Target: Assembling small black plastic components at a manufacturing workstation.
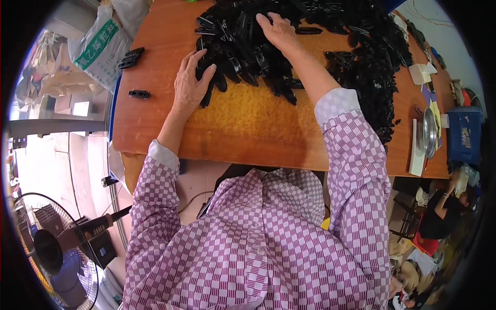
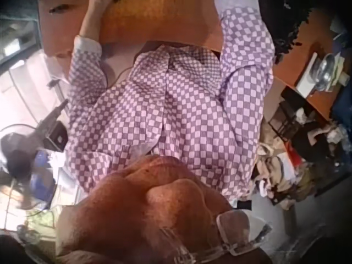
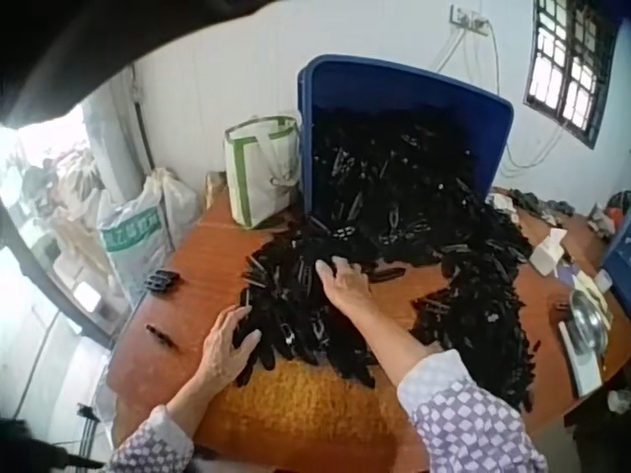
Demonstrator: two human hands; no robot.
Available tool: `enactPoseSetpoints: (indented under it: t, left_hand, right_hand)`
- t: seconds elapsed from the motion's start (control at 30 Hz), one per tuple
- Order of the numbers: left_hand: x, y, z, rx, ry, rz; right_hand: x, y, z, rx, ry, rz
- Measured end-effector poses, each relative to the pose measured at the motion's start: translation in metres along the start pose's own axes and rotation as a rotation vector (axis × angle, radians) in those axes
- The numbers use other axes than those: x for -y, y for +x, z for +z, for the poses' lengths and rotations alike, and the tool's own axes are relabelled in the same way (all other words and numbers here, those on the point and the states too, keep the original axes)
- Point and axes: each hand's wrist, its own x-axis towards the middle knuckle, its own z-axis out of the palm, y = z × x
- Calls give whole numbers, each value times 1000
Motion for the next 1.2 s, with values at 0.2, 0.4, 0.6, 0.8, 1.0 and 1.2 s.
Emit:
enactPoseSetpoints:
  t: [0.2, 0.4, 0.6, 0.8, 1.0, 1.2]
  left_hand:
    - [2, -19, -2, -325, 237, 202]
    - [-93, -28, 13, -25, -14, 577]
    - [-141, 2, 67, 272, 358, 666]
    - [-156, 6, 88, 492, 632, 689]
    - [-156, 1, 88, 407, 384, 604]
    - [-155, -31, 59, 594, -590, -79]
  right_hand:
    - [-10, -15, -51, 68, -85, -400]
    - [-64, -93, -170, 160, 100, -92]
    - [-104, -172, -199, 147, -123, -52]
    - [-113, -209, -193, 157, -546, -318]
    - [-111, -198, -171, 56, -639, -370]
    - [-123, -197, -170, -39, -25, -52]
